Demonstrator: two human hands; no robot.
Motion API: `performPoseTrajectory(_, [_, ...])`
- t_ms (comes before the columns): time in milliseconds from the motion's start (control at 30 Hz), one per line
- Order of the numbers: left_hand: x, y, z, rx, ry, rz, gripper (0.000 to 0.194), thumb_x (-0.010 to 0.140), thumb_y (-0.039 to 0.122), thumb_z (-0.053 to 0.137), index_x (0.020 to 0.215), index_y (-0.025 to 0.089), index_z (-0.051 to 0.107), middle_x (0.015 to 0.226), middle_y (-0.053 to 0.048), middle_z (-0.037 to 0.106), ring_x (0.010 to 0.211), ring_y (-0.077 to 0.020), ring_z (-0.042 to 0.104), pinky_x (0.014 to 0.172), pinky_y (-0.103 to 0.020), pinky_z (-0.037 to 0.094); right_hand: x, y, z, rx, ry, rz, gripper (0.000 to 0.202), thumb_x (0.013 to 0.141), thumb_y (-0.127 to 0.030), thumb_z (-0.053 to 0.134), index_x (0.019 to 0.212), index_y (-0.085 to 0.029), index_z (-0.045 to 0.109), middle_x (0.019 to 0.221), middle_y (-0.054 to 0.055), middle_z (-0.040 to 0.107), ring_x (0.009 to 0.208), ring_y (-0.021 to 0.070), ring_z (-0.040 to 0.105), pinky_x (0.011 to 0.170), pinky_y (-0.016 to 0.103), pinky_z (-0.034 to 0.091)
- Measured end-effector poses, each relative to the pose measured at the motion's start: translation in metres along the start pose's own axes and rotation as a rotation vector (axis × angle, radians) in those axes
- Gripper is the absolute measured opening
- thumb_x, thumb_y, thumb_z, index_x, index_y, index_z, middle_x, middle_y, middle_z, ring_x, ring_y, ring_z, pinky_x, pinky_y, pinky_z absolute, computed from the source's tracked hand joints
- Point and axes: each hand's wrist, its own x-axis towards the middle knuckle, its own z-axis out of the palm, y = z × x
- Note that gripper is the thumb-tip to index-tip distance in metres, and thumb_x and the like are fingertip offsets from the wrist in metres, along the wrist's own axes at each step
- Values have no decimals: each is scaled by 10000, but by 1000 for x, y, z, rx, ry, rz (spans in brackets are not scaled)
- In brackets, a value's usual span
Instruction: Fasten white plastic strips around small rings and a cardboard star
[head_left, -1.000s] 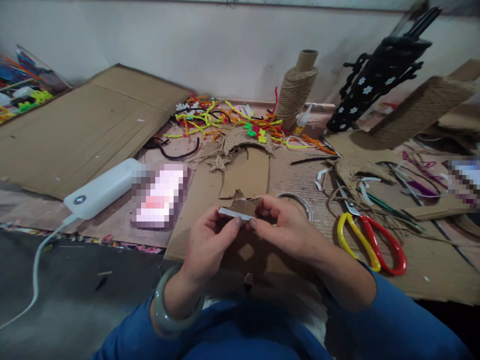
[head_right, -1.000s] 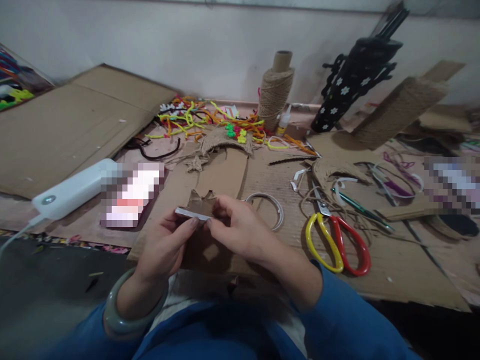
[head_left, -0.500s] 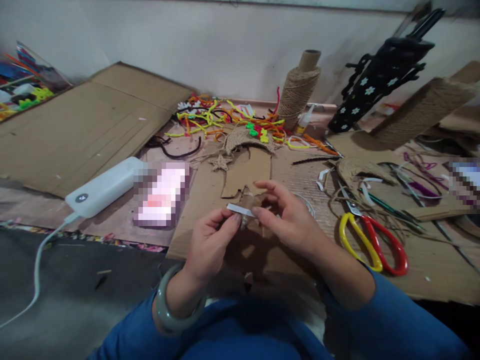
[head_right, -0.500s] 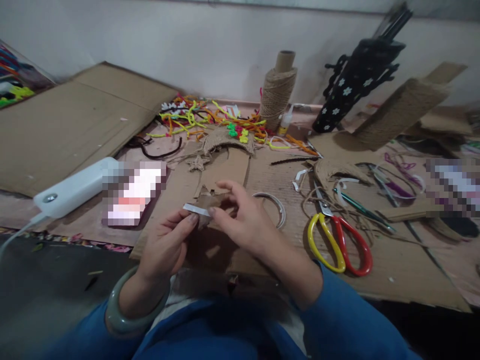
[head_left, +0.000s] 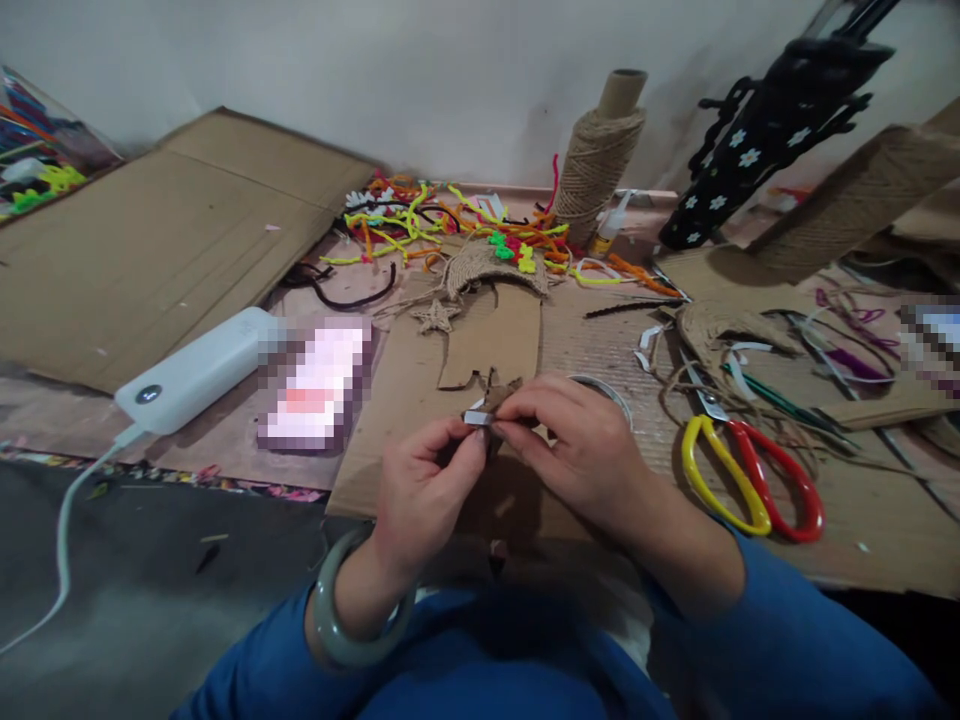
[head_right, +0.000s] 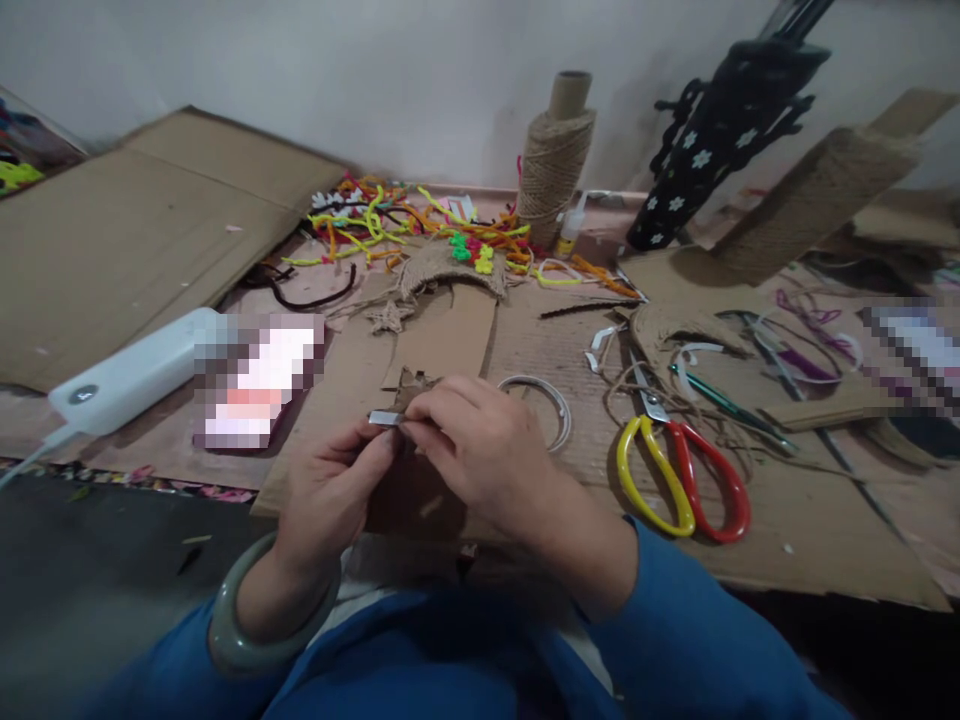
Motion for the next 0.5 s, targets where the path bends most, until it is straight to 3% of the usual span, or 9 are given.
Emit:
performPoseTrajectory(367, [2,9,1,118,19,39,165,823,236,605,709,185,712,643,18,634,613,-101,525,586,-195,410,-2,-2,0,-39,-52,36,93,898,-186,535,858,-177,619,772,25,674,694,142,598,640,252,411])
performPoseTrajectory(500, [1,8,2,111,15,47,161,842,251,597,815,185,741,723,1,691,680,-108,583,645,-193,451,-2,-2,1,-41,-19,0,117,905,-190,526,834,-167,617,757,28,674,692,142,605,637,248,410])
